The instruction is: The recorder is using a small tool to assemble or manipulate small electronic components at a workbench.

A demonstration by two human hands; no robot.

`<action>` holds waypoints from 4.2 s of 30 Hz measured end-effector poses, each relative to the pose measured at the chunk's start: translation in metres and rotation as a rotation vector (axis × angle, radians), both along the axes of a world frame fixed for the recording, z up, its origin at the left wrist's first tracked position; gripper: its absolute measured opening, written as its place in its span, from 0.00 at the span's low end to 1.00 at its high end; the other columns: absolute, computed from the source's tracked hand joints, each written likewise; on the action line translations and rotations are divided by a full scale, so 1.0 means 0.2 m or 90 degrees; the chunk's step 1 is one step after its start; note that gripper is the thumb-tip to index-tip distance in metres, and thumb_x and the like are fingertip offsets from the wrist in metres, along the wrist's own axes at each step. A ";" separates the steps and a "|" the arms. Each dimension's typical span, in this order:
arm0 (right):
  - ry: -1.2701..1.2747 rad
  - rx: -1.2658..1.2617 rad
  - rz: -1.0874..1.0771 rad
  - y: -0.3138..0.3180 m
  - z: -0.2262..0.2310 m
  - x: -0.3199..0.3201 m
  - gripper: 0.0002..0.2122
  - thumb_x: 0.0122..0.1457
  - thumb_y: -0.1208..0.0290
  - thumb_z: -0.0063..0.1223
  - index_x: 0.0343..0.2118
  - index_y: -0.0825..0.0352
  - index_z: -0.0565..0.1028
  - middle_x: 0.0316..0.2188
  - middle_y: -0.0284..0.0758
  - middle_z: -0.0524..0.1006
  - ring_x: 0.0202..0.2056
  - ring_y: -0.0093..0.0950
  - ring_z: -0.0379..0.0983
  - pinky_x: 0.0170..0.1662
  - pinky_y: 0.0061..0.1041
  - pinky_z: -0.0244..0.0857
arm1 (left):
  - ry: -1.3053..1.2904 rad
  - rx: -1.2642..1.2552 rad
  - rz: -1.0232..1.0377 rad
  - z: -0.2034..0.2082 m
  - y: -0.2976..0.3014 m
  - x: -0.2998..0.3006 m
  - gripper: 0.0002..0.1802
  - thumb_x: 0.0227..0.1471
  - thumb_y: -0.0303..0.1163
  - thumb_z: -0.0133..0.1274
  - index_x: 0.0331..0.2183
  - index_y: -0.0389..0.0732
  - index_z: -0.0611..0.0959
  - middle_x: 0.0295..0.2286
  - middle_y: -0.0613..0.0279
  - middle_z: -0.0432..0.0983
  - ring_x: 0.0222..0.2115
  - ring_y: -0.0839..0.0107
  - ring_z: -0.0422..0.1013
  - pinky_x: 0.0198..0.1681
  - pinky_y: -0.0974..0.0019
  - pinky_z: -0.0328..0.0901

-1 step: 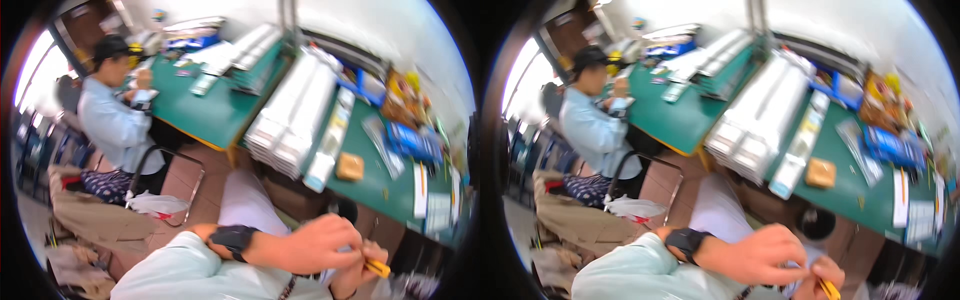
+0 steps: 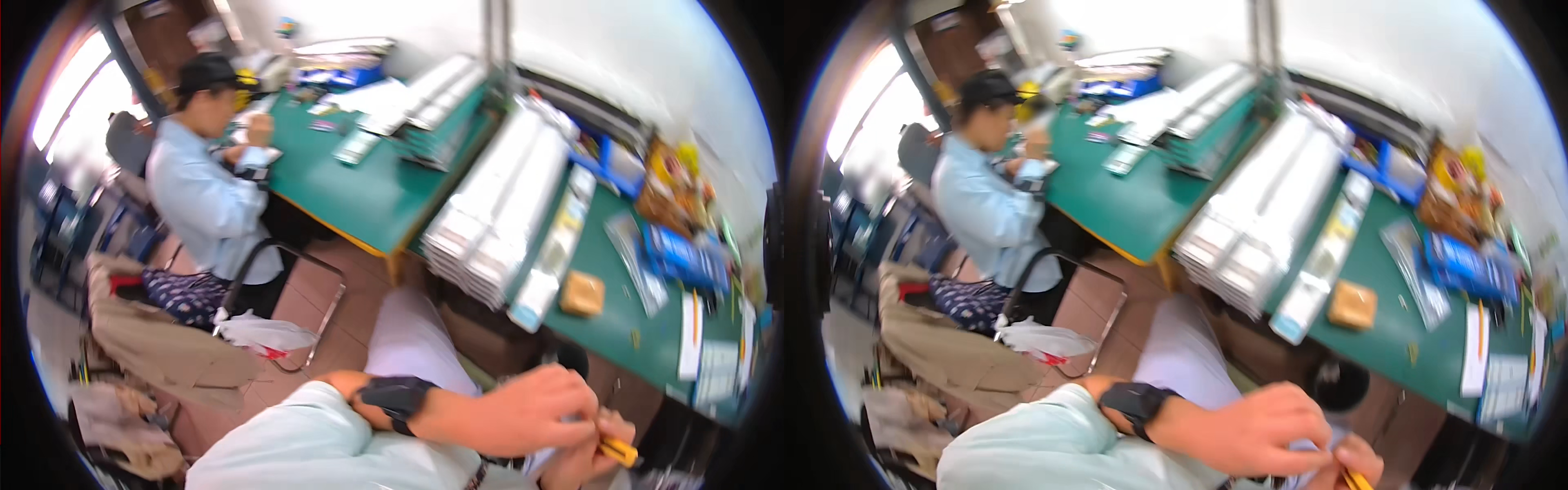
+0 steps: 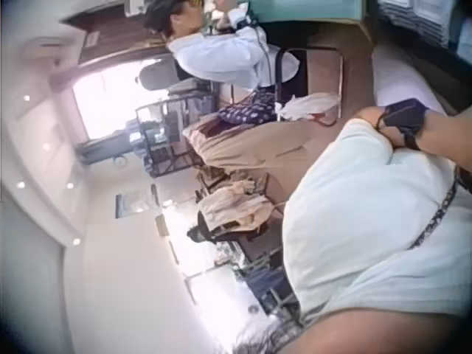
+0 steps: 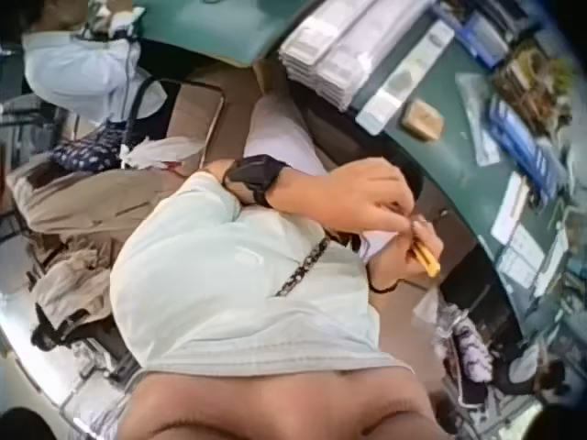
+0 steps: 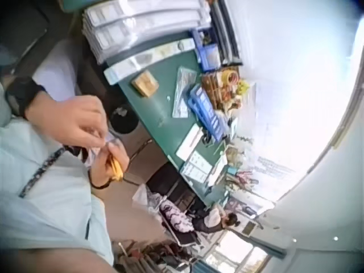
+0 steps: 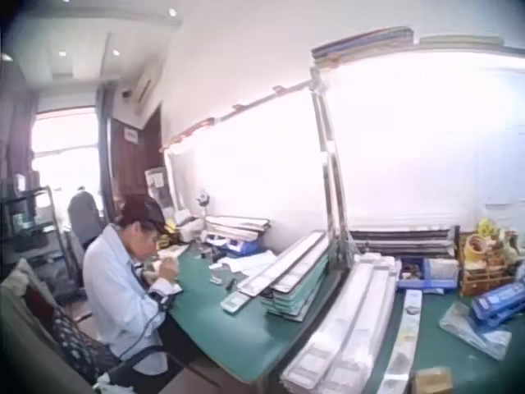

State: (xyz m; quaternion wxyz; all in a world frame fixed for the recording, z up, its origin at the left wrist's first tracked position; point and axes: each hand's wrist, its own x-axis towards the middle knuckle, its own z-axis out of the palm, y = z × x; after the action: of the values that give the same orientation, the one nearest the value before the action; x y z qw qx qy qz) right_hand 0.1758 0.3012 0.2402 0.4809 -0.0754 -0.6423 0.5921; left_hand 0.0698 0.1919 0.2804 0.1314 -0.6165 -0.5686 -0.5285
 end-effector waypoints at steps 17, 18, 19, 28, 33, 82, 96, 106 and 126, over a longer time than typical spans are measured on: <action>-0.165 0.029 0.062 0.04 0.05 0.01 0.05 0.58 0.74 0.49 0.31 0.67 0.66 0.25 0.28 0.65 0.25 0.17 0.58 0.27 0.16 0.55 | 0.025 -0.012 0.099 0.08 -0.06 0.00 0.04 0.46 0.30 0.50 0.29 0.44 0.75 0.29 0.62 0.67 0.29 0.65 0.64 0.31 0.65 0.59; -0.157 0.035 0.071 0.04 0.05 0.00 0.05 0.58 0.73 0.49 0.31 0.67 0.66 0.25 0.28 0.65 0.24 0.17 0.57 0.27 0.15 0.54 | 0.028 -0.017 0.099 0.09 -0.06 0.00 0.03 0.46 0.30 0.50 0.29 0.44 0.75 0.29 0.63 0.67 0.29 0.65 0.65 0.31 0.65 0.59; -0.150 0.040 0.079 0.04 0.05 0.00 0.06 0.58 0.72 0.49 0.31 0.67 0.66 0.24 0.28 0.64 0.24 0.16 0.57 0.26 0.15 0.53 | 0.030 -0.023 0.100 0.09 -0.06 0.00 0.03 0.47 0.30 0.50 0.29 0.45 0.75 0.29 0.63 0.67 0.30 0.65 0.65 0.32 0.65 0.59; -0.183 0.125 -0.001 0.01 0.07 -0.02 0.08 0.58 0.69 0.51 0.30 0.69 0.69 0.24 0.29 0.66 0.23 0.19 0.59 0.27 0.17 0.57 | 0.022 -0.039 0.129 0.08 -0.08 0.00 0.02 0.48 0.29 0.49 0.29 0.45 0.75 0.29 0.64 0.68 0.30 0.67 0.65 0.32 0.66 0.59; -0.200 0.173 -0.008 0.00 0.10 -0.02 0.08 0.57 0.70 0.51 0.29 0.71 0.71 0.26 0.35 0.71 0.26 0.23 0.64 0.31 0.22 0.61 | 0.014 -0.041 0.139 0.07 -0.09 0.02 0.03 0.47 0.28 0.49 0.29 0.44 0.75 0.28 0.63 0.68 0.30 0.66 0.65 0.31 0.67 0.59; -0.175 0.340 -0.094 0.06 0.13 -0.06 0.04 0.56 0.75 0.51 0.31 0.71 0.74 0.28 0.39 0.75 0.28 0.30 0.70 0.35 0.25 0.64 | -0.391 -0.081 -0.106 -0.04 0.01 -0.02 0.05 0.49 0.20 0.44 0.31 0.34 0.70 0.29 0.55 0.63 0.33 0.61 0.64 0.38 0.67 0.59; -0.255 0.230 -0.028 0.08 0.14 -0.08 0.07 0.55 0.72 0.53 0.25 0.70 0.72 0.22 0.36 0.71 0.24 0.27 0.65 0.30 0.22 0.60 | -0.230 -0.083 -0.045 -0.07 0.06 -0.06 0.07 0.47 0.19 0.45 0.32 0.37 0.71 0.28 0.58 0.62 0.31 0.61 0.61 0.36 0.64 0.57; -0.290 0.135 -0.004 0.18 -0.04 -0.08 0.05 0.57 0.74 0.48 0.30 0.70 0.69 0.25 0.27 0.66 0.26 0.15 0.58 0.30 0.13 0.52 | -0.106 -0.131 0.034 -0.11 0.10 -0.10 0.07 0.44 0.22 0.49 0.30 0.38 0.71 0.26 0.59 0.63 0.30 0.61 0.61 0.34 0.64 0.57; -0.331 -0.137 0.146 0.20 -0.09 -0.26 0.02 0.56 0.80 0.47 0.31 0.68 0.71 0.19 0.22 0.64 0.21 0.09 0.54 0.23 0.10 0.47 | -0.058 -0.161 0.077 -0.27 0.15 -0.35 0.07 0.38 0.23 0.58 0.25 0.42 0.77 0.26 0.62 0.68 0.28 0.61 0.65 0.33 0.63 0.60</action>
State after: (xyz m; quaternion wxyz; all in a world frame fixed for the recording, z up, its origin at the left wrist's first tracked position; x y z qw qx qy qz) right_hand 0.1234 0.3409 0.2223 0.2194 -0.2022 -0.6816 0.6681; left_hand 0.0000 0.2218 0.2261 0.0587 -0.5679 -0.6722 -0.4714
